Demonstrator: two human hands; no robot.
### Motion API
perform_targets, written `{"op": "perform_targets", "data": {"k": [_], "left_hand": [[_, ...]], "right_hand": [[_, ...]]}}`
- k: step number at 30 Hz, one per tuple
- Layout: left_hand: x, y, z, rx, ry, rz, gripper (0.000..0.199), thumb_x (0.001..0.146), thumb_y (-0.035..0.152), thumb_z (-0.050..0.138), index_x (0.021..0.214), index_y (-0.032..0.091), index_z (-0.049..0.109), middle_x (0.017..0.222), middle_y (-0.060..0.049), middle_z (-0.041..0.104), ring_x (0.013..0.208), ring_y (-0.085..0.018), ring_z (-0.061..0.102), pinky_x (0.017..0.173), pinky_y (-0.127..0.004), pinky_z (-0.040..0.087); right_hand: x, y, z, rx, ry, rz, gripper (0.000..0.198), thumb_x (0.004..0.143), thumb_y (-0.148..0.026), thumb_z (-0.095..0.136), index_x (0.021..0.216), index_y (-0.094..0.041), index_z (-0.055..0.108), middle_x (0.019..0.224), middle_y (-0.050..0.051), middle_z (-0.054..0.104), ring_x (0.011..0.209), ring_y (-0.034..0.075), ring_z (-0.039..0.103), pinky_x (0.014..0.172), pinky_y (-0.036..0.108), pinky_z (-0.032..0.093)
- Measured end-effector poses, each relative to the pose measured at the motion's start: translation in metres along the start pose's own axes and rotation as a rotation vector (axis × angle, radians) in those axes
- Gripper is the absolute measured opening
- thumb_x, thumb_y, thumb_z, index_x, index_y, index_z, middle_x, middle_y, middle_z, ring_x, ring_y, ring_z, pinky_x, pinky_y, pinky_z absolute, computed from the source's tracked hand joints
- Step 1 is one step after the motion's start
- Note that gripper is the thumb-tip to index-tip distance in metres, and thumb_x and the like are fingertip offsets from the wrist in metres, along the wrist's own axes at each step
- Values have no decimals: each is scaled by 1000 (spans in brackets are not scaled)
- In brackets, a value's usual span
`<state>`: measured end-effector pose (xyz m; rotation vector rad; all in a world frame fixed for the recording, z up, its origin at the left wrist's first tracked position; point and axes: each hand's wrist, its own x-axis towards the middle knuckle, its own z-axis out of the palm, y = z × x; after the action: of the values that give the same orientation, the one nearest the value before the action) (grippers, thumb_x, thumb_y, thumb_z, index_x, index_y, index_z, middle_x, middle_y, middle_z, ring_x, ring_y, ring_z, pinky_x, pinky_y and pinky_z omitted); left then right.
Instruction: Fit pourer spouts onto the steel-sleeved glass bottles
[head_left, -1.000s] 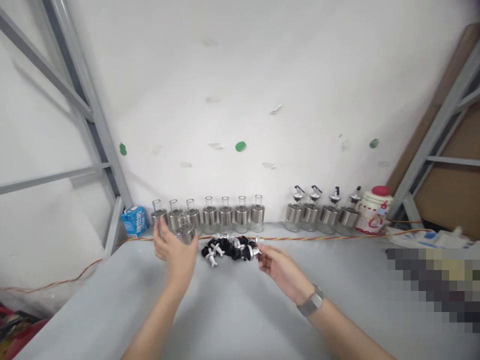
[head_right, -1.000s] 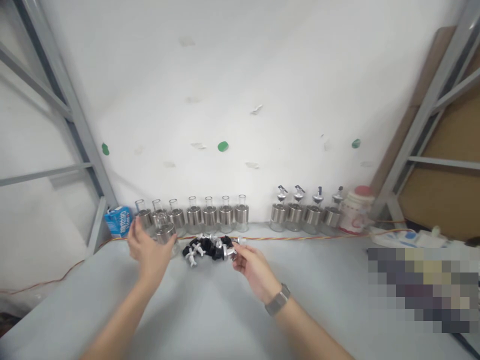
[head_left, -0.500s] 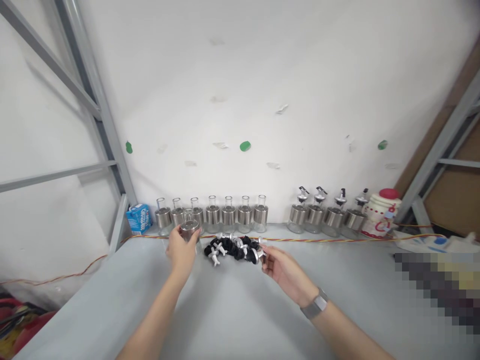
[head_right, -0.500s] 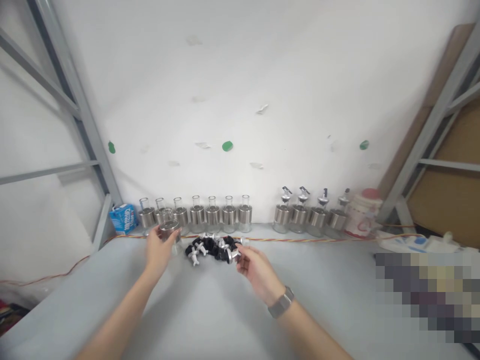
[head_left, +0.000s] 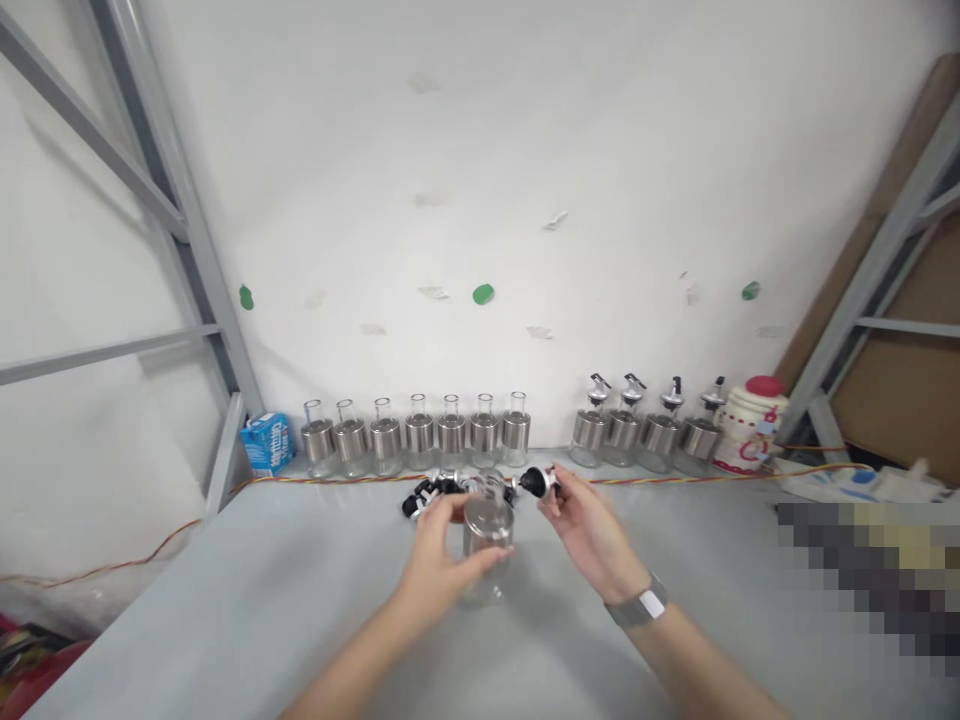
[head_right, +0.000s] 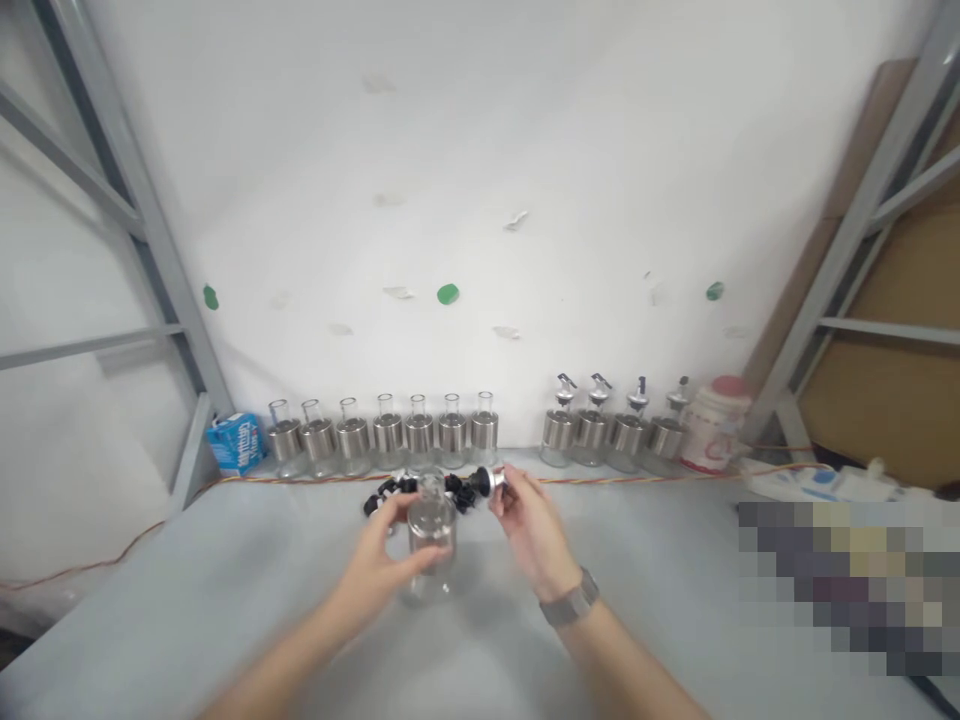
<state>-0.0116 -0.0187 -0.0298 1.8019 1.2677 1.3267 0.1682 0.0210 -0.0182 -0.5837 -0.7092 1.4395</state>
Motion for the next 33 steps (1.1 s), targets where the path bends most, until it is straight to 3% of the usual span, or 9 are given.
{"op": "perform_targets", "data": {"k": [4,7,12,17,21,26,33], "left_hand": [[-14,-1,14,-13,-144,7,50,58,38,70,102,21,53,102,-8,57,97,-25,48,88,-40,33],[-17,1,17,-46,-183,-22,52,60,38,69,105,21,51,107,-8,54,100,-24,46,89,-38,33],[-15,0,17,-38,-135,-48,54,60,39,68,107,21,50,108,-7,54,101,-25,46,90,-39,32],[-14,-2,18,-41,-111,-54,53,59,38,69,106,22,51,107,-7,55,101,-25,47,90,-39,32],[-14,-3,19,-77,-109,-46,54,58,37,70,106,21,51,107,-7,55,100,-25,47,89,-39,32],[-14,-2,19,-81,-120,-34,54,59,38,69,107,22,50,108,-7,55,99,-24,47,88,-38,33],[-13,-1,20,-75,-107,-33,50,59,38,69,102,21,52,103,-7,57,95,-24,49,84,-36,35]], "right_hand": [[-6,-16,6,-43,9,-176,8,67,-25,66,71,-20,61,75,-1,56,60,8,47,58,20,43],[-15,-18,10,-115,-50,-221,7,72,-27,62,76,-21,60,79,-1,55,64,8,47,55,19,41],[-23,-14,14,-402,-154,-320,10,80,-30,51,83,-22,56,68,-2,52,57,9,45,54,22,39],[-21,-25,26,-768,-193,-464,12,80,-32,50,87,-23,54,69,-1,54,58,12,47,54,25,38],[-19,-45,44,-1056,-326,-438,15,79,-34,50,83,-21,57,71,2,56,65,15,49,58,26,38],[-17,-61,61,-1260,-476,-358,16,80,-35,47,77,-21,56,65,0,55,60,13,47,51,24,34],[-20,-58,62,-1326,-478,-400,13,80,-28,46,70,-21,50,60,-2,52,54,12,44,49,23,30]]}}
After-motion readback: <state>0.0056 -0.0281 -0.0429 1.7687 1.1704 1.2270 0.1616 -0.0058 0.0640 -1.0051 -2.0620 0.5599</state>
